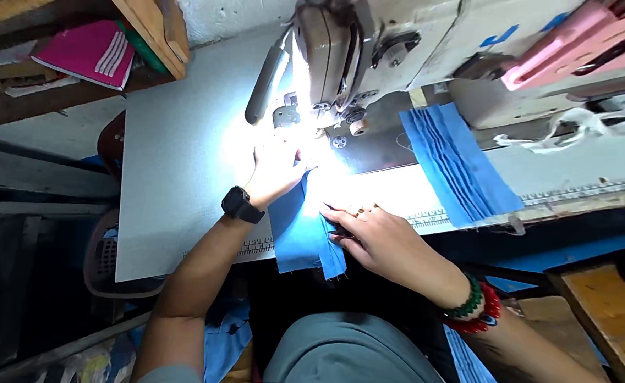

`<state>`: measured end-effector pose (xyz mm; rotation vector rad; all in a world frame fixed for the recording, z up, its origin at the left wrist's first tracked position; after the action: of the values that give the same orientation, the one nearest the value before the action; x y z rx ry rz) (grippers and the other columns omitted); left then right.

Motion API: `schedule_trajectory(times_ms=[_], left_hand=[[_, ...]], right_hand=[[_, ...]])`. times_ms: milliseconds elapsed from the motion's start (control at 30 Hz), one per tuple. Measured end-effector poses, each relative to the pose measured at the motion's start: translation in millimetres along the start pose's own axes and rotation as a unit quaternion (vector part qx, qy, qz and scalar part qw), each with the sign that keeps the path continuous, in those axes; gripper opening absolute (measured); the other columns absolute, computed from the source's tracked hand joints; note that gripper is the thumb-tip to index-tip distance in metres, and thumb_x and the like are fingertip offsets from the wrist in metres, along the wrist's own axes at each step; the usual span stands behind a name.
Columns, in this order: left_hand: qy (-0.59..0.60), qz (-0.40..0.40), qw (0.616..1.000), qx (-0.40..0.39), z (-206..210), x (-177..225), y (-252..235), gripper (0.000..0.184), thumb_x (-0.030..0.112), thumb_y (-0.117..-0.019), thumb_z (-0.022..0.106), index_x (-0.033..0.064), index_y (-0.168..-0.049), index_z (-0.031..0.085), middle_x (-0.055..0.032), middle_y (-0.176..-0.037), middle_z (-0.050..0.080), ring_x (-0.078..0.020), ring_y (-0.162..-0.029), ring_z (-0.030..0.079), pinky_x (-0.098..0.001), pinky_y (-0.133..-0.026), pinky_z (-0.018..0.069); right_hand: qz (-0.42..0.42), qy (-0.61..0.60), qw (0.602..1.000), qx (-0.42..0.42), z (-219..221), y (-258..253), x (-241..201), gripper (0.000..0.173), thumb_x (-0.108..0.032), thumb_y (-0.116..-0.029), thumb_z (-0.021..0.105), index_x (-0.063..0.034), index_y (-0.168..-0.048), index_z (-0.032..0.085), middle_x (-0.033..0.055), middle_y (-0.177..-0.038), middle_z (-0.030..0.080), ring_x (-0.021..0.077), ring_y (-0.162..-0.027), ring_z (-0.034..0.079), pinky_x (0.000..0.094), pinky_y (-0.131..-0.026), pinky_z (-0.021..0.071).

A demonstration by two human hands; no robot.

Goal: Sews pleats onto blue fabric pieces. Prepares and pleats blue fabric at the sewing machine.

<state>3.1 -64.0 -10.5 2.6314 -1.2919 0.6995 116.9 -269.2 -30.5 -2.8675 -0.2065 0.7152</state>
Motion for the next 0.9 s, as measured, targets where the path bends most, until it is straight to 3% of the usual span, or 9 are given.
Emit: schedule_trajectory(times_ms=[33, 67, 133, 233, 300, 467, 633, 800, 900], left_hand=[[0.036, 0.022, 0.999, 0.013, 0, 2, 5, 0.026, 0.031, -0.0971, 0.065, 0.0056, -0.099, 0.069, -0.0156, -0.113, 0.061, -0.0336, -0.117, 0.055, -0.0601, -0.100, 0.0380], [0.069, 0.038, 0.997, 0.026, -1, 4, 12, 0.021, 0.025, -0.0999, 0.062, 0.0046, -0.104, 0.068, -0.0137, -0.111, 0.064, -0.0276, -0.110, 0.060, -0.0512, -0.096, 0.0463], [0.158, 0.026, 0.987, 0.027, -5, 5, 17, 0.016, 0.018, -0.1010, 0.063, 0.0048, -0.110, 0.065, -0.0082, -0.101, 0.067, -0.0159, -0.092, 0.065, -0.0353, -0.082, 0.0549], [0.251, -0.005, 0.967, 0.032, -8, -1, 8, 0.023, 0.016, -0.0932, 0.073, 0.0029, -0.109, 0.065, -0.0037, -0.087, 0.065, -0.0091, -0.078, 0.062, -0.0277, -0.073, 0.0527], [0.280, -0.001, 0.959, 0.037, -5, -5, 0, 0.024, 0.017, -0.0905, 0.075, 0.0032, -0.108, 0.067, -0.0007, -0.088, 0.066, -0.0043, -0.076, 0.060, -0.0225, -0.072, 0.0518], [0.277, 0.003, 0.960, 0.030, -4, -10, -4, 0.021, 0.016, -0.0903, 0.075, 0.0038, -0.106, 0.068, -0.0003, -0.088, 0.064, -0.0036, -0.074, 0.057, -0.0220, -0.071, 0.0495], [0.263, 0.009, 0.964, 0.028, -5, -10, -5, 0.019, 0.015, -0.0918, 0.073, 0.0026, -0.105, 0.067, -0.0001, -0.084, 0.061, -0.0031, -0.072, 0.054, -0.0204, -0.068, 0.0467], [0.272, -0.014, 0.962, 0.020, -5, -8, -5, 0.019, 0.015, -0.0921, 0.073, 0.0028, -0.104, 0.065, 0.0004, -0.082, 0.061, -0.0032, -0.070, 0.055, -0.0207, -0.068, 0.0478], [0.242, 0.037, 0.968, 0.049, 3, -4, -3, 0.015, 0.011, -0.0944, 0.067, 0.0019, -0.107, 0.064, -0.0042, -0.092, 0.065, -0.0080, -0.082, 0.062, -0.0251, -0.076, 0.0527]], right_hand=[[-0.001, 0.000, 1.000, 0.003, 1, 0, 0, 0.041, -0.031, -0.0996, 0.053, -0.0207, -0.137, 0.067, 0.0057, -0.126, 0.072, 0.0296, -0.099, 0.071, 0.0483, -0.075, 0.0574], [-0.002, 0.001, 1.000, 0.005, 1, 1, 1, 0.041, -0.031, -0.0998, 0.053, -0.0209, -0.137, 0.067, 0.0053, -0.126, 0.072, 0.0292, -0.099, 0.071, 0.0480, -0.075, 0.0576], [-0.005, 0.002, 1.000, 0.011, 2, 2, 2, 0.041, -0.031, -0.0997, 0.052, -0.0214, -0.136, 0.067, 0.0049, -0.124, 0.073, 0.0290, -0.096, 0.072, 0.0480, -0.073, 0.0576], [-0.003, 0.004, 1.000, 0.008, 3, 2, 2, 0.041, -0.032, -0.0998, 0.052, -0.0221, -0.137, 0.067, 0.0045, -0.121, 0.073, 0.0288, -0.092, 0.071, 0.0471, -0.070, 0.0568], [-0.005, 0.006, 1.000, 0.011, 3, 2, 2, 0.041, -0.031, -0.0994, 0.053, -0.0220, -0.137, 0.067, 0.0047, -0.117, 0.074, 0.0285, -0.090, 0.070, 0.0462, -0.069, 0.0561], [-0.005, 0.006, 1.000, 0.005, 3, 3, 2, 0.042, -0.032, -0.1010, 0.051, -0.0231, -0.139, 0.065, 0.0027, -0.124, 0.072, 0.0270, -0.093, 0.070, 0.0454, -0.071, 0.0560], [-0.007, 0.008, 1.000, 0.015, 3, 2, 1, 0.041, -0.032, -0.1002, 0.052, -0.0226, -0.137, 0.067, 0.0041, -0.115, 0.074, 0.0276, -0.089, 0.070, 0.0450, -0.068, 0.0555], [-0.007, 0.015, 1.000, 0.007, 1, 2, 0, 0.041, -0.031, -0.0997, 0.051, -0.0218, -0.137, 0.067, 0.0045, -0.118, 0.074, 0.0280, -0.090, 0.070, 0.0454, -0.069, 0.0553], [-0.017, 0.017, 1.000, -0.001, 0, 0, -2, 0.039, -0.031, -0.1016, 0.050, -0.0191, -0.134, 0.068, 0.0074, -0.110, 0.073, 0.0296, -0.088, 0.069, 0.0459, -0.066, 0.0554]])
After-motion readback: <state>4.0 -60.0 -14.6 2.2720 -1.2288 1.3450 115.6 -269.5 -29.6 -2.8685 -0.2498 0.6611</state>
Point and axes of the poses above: each hand's wrist, its own y-axis away from the middle knuckle, its own z-axis out of the palm, x = y × z, the point moved 3 cm from there along -y, towards the middle knuckle
